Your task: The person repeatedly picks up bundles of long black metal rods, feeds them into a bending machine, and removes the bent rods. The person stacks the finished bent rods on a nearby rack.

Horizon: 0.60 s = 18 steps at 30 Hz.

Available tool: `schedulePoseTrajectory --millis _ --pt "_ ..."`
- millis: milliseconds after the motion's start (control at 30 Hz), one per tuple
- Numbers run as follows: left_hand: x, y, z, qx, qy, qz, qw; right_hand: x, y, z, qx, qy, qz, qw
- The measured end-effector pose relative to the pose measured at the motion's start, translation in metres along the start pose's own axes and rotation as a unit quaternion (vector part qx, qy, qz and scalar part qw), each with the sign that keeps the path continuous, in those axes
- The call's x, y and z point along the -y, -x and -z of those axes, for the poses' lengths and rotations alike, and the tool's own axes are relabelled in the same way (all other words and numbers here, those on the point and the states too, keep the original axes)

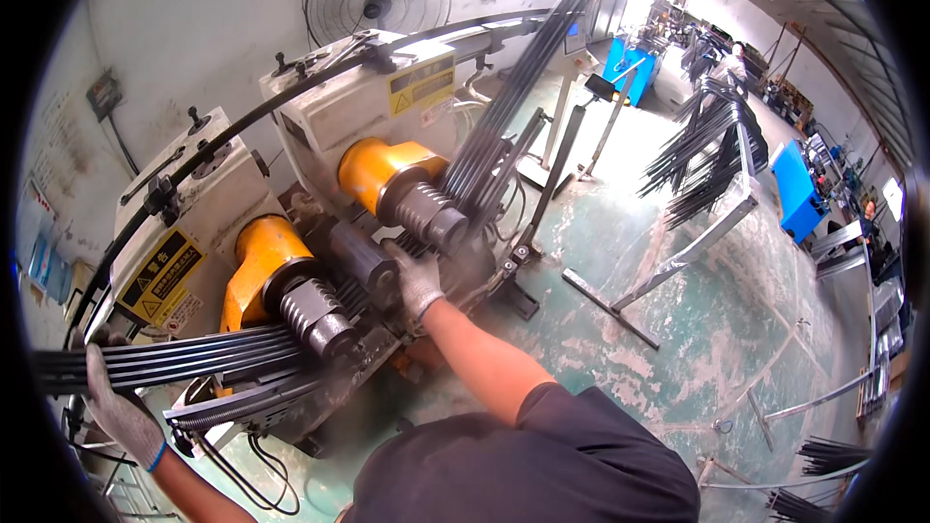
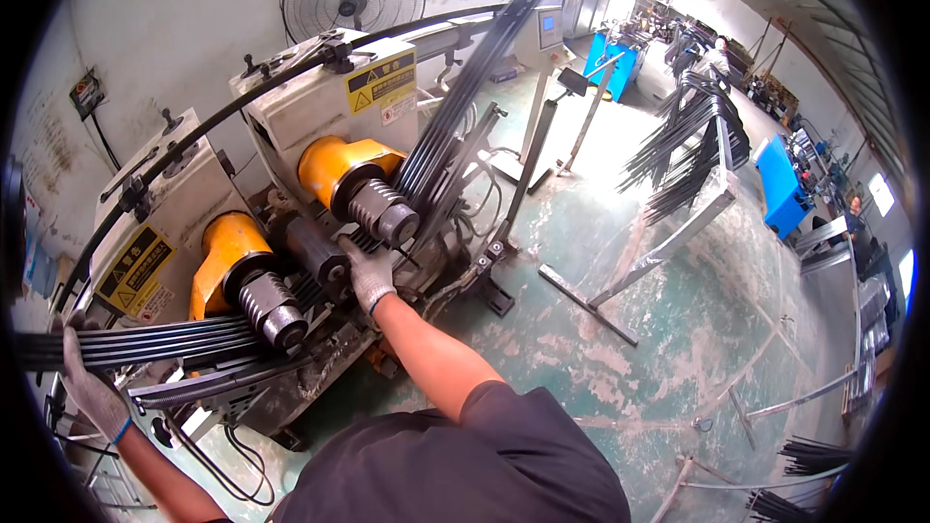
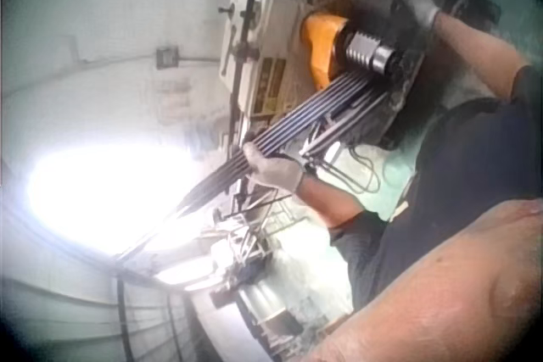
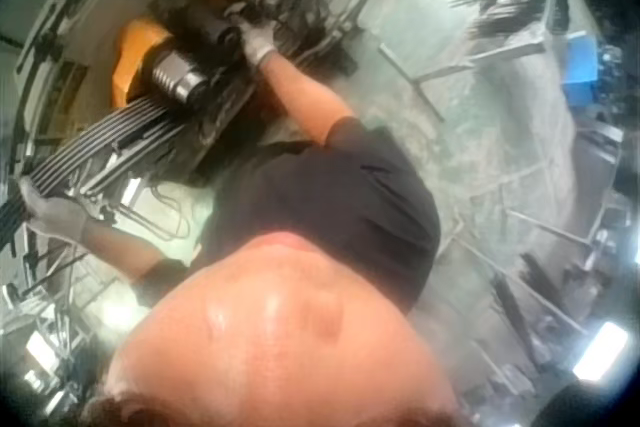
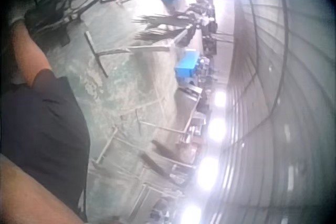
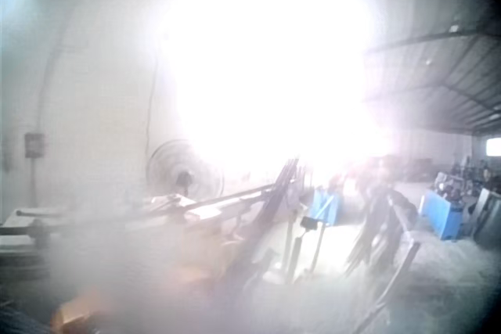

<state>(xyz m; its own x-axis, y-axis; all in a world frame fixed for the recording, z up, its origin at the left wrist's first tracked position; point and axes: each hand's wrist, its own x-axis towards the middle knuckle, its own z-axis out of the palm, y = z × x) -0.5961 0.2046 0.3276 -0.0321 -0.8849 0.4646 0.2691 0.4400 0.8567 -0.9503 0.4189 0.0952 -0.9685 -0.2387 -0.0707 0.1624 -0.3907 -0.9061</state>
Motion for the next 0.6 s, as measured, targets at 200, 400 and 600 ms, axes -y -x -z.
schedulePoseTrajectory --millis 200,400,600 --pt "-0.019 -0.009 -0.074 0.122 -0.052 -0.062 0.989 -0.039 -0.030 0.021 -0.010 0.068 0.034 0.997" --pt "0.011 -0.070 -0.105 0.207 -0.253 -0.305 0.894 0.006 0.005 0.005 -0.018 0.084 0.075 0.993" --pt "0.024 -0.087 -0.167 0.312 -0.192 -0.292 0.884 0.025 0.011 0.017 0.032 0.044 0.003 0.999"
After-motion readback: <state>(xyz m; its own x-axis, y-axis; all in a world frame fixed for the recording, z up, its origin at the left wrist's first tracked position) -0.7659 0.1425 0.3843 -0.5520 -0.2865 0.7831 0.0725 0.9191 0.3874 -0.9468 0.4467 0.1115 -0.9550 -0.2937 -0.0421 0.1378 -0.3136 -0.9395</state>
